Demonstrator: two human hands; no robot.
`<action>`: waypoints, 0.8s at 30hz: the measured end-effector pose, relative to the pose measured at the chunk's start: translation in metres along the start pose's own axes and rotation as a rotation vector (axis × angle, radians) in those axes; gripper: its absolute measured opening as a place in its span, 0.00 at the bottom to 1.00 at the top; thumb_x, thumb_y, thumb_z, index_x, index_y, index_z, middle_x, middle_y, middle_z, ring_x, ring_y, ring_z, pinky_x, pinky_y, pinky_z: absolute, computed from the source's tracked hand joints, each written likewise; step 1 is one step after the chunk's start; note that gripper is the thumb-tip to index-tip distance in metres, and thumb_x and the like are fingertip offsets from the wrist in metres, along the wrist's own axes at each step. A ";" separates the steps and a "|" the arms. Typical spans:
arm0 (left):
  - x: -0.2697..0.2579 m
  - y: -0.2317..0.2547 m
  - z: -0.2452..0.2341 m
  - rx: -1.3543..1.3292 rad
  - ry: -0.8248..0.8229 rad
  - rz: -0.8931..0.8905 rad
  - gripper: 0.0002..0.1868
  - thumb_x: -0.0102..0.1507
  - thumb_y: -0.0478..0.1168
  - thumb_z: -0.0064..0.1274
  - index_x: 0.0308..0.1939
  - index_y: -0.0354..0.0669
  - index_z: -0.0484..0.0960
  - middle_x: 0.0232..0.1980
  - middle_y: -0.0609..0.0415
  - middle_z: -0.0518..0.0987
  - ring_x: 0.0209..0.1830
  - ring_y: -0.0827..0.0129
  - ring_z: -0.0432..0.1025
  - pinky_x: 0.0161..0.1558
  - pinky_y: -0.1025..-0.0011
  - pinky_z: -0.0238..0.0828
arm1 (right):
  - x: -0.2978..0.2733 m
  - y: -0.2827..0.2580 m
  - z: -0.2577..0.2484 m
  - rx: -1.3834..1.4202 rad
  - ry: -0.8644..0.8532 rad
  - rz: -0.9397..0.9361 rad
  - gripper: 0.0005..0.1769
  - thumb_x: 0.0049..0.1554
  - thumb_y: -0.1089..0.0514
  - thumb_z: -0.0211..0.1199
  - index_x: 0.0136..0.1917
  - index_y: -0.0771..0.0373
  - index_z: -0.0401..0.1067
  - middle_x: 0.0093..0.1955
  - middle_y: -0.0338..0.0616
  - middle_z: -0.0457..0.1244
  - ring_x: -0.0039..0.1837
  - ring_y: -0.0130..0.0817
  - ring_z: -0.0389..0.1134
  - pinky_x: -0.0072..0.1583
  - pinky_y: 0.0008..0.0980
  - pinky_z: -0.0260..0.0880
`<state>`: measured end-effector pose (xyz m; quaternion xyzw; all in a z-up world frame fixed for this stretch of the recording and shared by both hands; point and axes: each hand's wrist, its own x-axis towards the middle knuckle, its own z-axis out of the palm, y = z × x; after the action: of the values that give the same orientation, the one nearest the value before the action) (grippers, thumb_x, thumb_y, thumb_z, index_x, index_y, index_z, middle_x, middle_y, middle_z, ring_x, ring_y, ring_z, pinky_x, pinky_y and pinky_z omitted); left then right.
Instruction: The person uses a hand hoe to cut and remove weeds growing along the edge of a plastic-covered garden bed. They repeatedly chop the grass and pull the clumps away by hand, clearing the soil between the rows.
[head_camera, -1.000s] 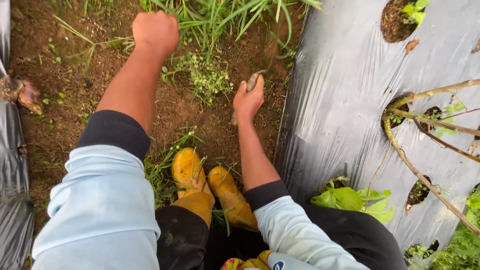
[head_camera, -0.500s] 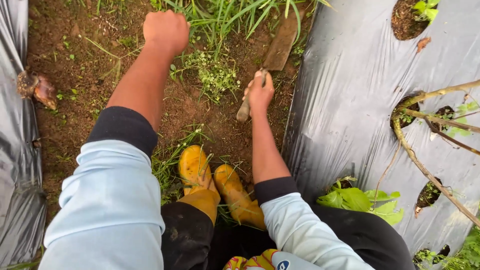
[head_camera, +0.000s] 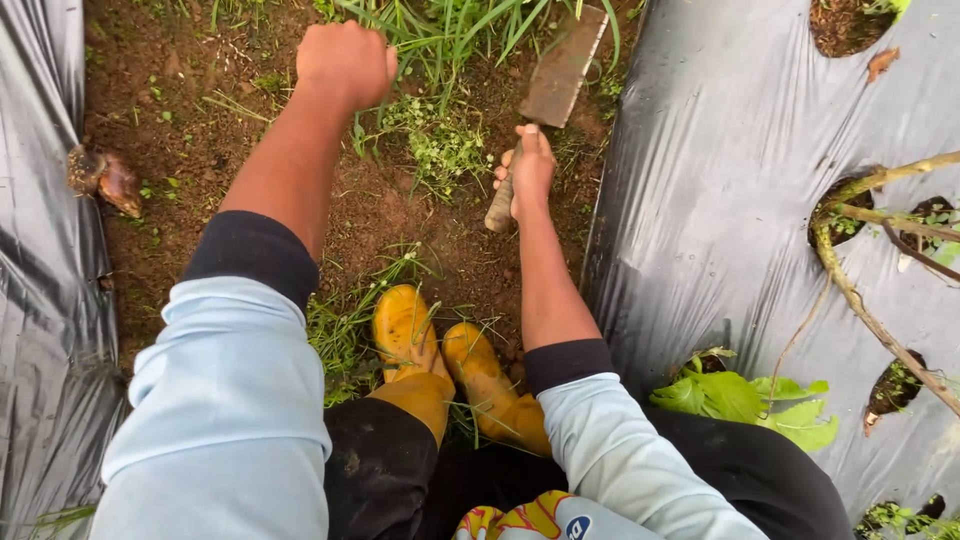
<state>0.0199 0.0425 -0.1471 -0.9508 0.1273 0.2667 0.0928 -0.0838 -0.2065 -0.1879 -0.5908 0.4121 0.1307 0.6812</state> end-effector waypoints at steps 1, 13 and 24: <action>-0.001 0.000 0.001 -0.001 -0.014 0.013 0.39 0.83 0.58 0.23 0.31 0.41 0.79 0.21 0.55 0.73 0.16 0.68 0.68 0.24 0.67 0.73 | -0.002 -0.004 0.002 -0.053 -0.022 0.007 0.17 0.70 0.49 0.45 0.60 0.60 0.69 0.27 0.37 0.59 0.25 0.27 0.57 0.26 0.27 0.60; -0.003 0.000 -0.001 -0.011 -0.040 0.009 0.40 0.84 0.57 0.22 0.30 0.41 0.79 0.22 0.55 0.73 0.19 0.68 0.69 0.33 0.63 0.77 | -0.017 0.001 -0.006 -0.198 -0.194 0.048 0.18 0.64 0.52 0.49 0.61 0.61 0.70 0.27 0.39 0.59 0.24 0.27 0.55 0.25 0.28 0.57; -0.004 -0.001 -0.014 -0.057 -0.069 0.008 0.37 0.83 0.57 0.21 0.37 0.39 0.80 0.26 0.52 0.75 0.23 0.65 0.70 0.35 0.62 0.75 | -0.024 -0.002 0.001 -0.259 -0.206 0.070 0.16 0.65 0.54 0.49 0.61 0.61 0.70 0.27 0.38 0.58 0.24 0.25 0.55 0.25 0.27 0.57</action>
<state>0.0235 0.0408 -0.1333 -0.9427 0.1203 0.3034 0.0687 -0.0975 -0.1989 -0.1689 -0.6423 0.3401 0.2665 0.6331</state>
